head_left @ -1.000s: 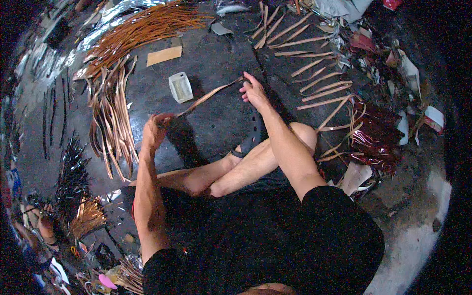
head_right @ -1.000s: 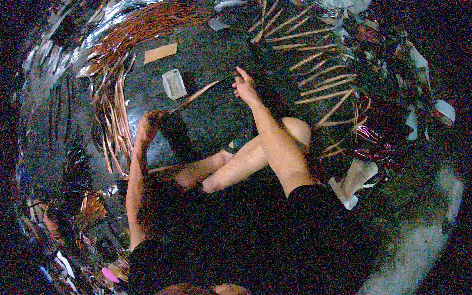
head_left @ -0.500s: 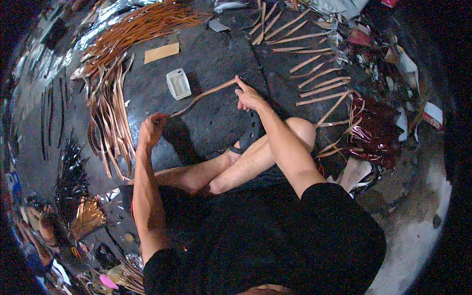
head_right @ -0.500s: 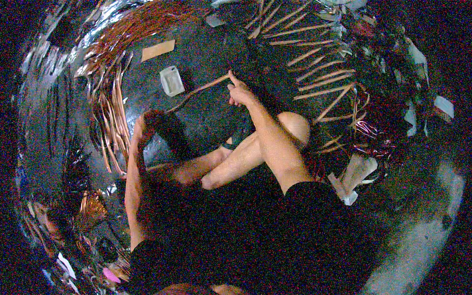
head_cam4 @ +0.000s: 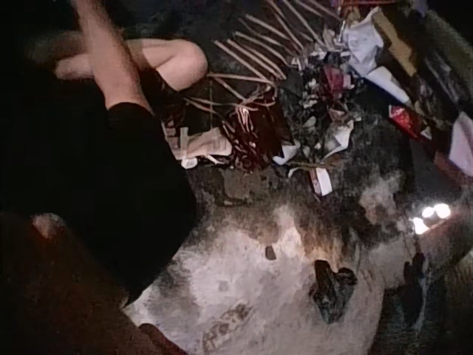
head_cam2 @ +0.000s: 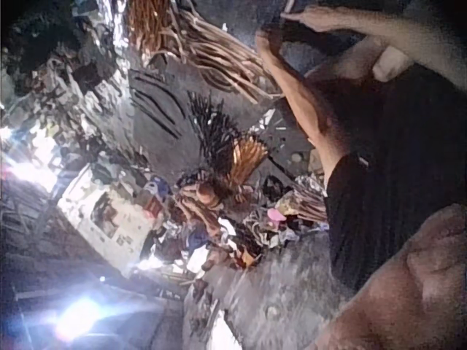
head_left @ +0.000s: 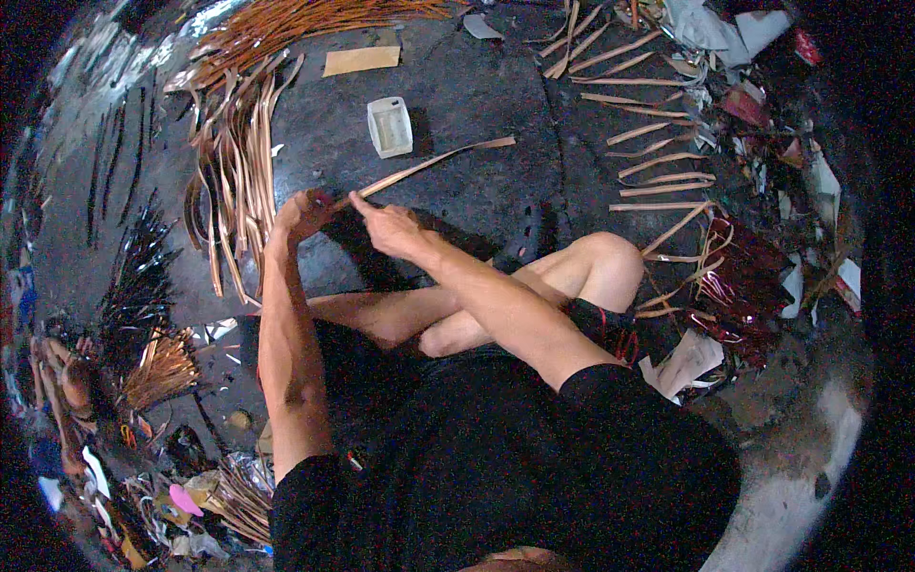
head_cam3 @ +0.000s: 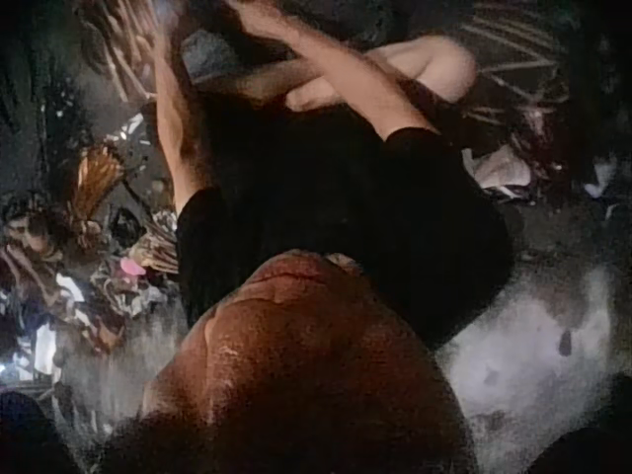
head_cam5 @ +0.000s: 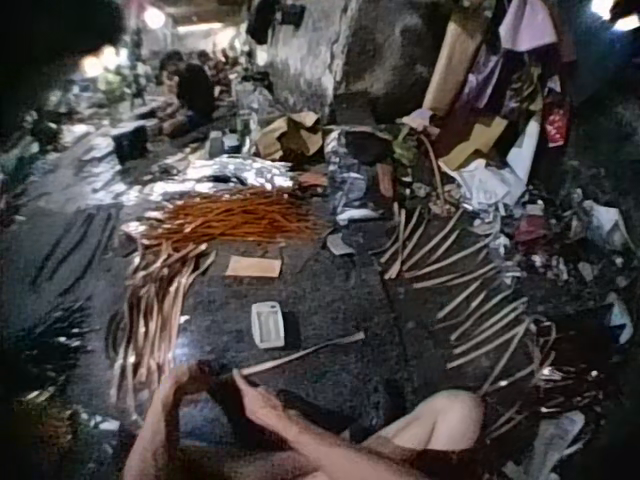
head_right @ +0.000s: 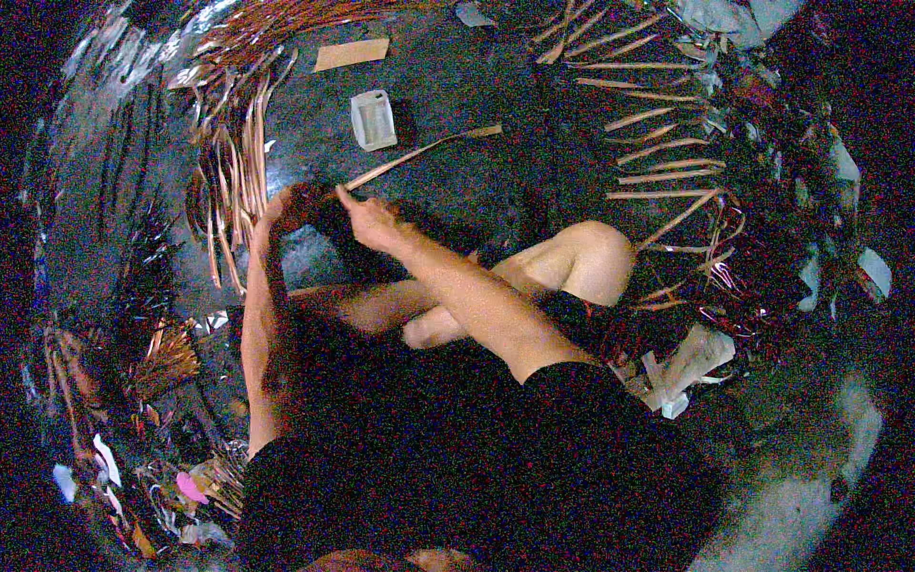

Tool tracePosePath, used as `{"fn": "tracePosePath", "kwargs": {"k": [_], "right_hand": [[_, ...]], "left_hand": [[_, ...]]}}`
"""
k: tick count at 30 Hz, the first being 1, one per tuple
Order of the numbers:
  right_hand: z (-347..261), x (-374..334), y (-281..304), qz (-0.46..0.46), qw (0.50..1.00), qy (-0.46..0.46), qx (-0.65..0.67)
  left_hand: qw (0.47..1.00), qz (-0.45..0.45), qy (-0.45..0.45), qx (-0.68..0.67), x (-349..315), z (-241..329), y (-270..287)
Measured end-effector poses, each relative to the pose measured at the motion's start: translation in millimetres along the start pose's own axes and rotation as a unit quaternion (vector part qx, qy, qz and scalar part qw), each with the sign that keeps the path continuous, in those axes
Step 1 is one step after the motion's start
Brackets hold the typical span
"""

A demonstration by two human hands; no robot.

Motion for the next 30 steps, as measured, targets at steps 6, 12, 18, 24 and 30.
{"fn": "tracePosePath", "kwargs": {"k": [6, 12, 18, 24, 30], "right_hand": [[-1, -32, 118, 0.336, 0.940, 0.057, -0.007], [1, -12, 149, 0.325, 0.903, 0.083, -0.268], [38, -48, 146, 0.296, 0.955, 0.021, -0.006], [61, -32, 43, 0.006, 0.981, -0.062, 0.182], [2, 2, -6, -0.004, 0.999, 0.025, -0.035]], "left_hand": [[0.993, -0.002, -0.070, 0.092, -8, 98, -12], [0.994, 0.012, -0.034, 0.106, -4, 112, -18], [0.998, 0.043, -0.036, -0.031, 3, 92, -21], [0.989, 0.036, -0.048, 0.136, 3, 86, -23], [0.976, 0.161, 0.059, 0.134, -16, 28, 36]]}}
Point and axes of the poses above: each hand's wrist, its own x-axis towards the middle knuckle, its own y-axis out of the back of the hand, z = x × y, the point moved 10 cm from there along x, towards the middle knuckle, and after that the axes turned 9 degrees about -z, right-handed, at the moved point
